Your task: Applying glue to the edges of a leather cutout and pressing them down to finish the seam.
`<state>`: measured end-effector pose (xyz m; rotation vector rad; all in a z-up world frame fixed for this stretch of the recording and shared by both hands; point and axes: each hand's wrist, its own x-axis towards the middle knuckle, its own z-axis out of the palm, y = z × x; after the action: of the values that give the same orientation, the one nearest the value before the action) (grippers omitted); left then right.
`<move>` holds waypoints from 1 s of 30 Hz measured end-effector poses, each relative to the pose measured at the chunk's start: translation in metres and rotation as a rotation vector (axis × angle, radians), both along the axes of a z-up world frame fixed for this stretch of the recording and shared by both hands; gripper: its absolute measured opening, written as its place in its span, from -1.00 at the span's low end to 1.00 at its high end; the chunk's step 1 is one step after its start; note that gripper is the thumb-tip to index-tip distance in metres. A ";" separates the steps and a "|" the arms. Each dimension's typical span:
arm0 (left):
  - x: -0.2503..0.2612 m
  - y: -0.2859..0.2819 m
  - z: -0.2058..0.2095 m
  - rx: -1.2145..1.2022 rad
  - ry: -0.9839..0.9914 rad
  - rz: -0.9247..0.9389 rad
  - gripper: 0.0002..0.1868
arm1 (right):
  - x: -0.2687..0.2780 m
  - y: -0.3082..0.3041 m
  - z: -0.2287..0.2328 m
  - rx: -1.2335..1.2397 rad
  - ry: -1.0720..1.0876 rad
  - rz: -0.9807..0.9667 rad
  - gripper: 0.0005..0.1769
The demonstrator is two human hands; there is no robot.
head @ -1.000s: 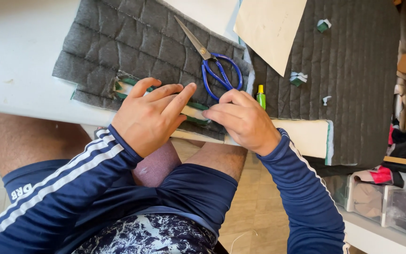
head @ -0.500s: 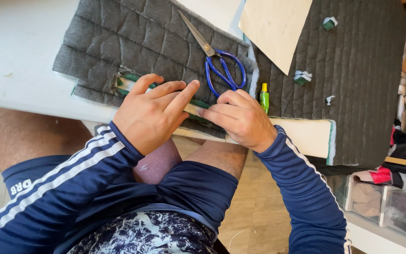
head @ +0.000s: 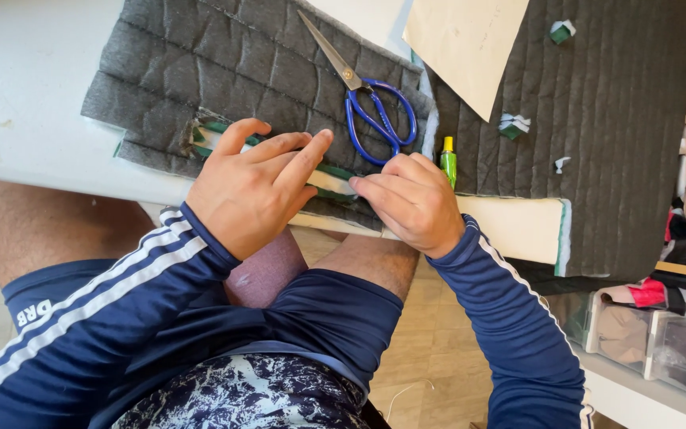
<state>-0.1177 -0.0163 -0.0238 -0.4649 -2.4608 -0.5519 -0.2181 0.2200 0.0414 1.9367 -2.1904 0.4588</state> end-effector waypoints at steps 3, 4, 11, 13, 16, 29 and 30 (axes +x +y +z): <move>0.000 0.000 0.000 0.001 -0.006 0.000 -0.38 | -0.001 0.000 0.000 0.020 0.013 -0.011 -0.92; 0.000 0.000 0.000 0.001 -0.007 0.000 -0.38 | 0.000 0.000 0.002 0.020 0.012 -0.010 -0.92; 0.001 -0.001 0.000 -0.010 -0.007 0.010 -0.38 | 0.003 0.008 0.010 0.106 -0.053 -0.054 -0.82; 0.000 -0.001 0.000 -0.012 -0.002 0.005 -0.37 | 0.003 0.013 0.010 0.129 -0.061 -0.067 -0.79; 0.000 0.000 -0.001 -0.009 0.004 0.002 -0.34 | 0.005 0.019 0.014 0.172 -0.064 -0.078 -0.79; 0.007 -0.003 0.008 0.059 0.152 -0.075 -0.68 | 0.034 0.034 0.041 -0.324 -0.156 -0.250 -0.87; 0.009 -0.004 0.009 0.061 0.216 -0.122 -0.70 | 0.039 0.031 0.040 -0.331 -0.173 -0.249 -0.91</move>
<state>-0.1090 -0.0205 -0.0151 -0.6190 -2.2151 -0.5925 -0.1795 0.2513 0.0814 1.4818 -2.2436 0.9075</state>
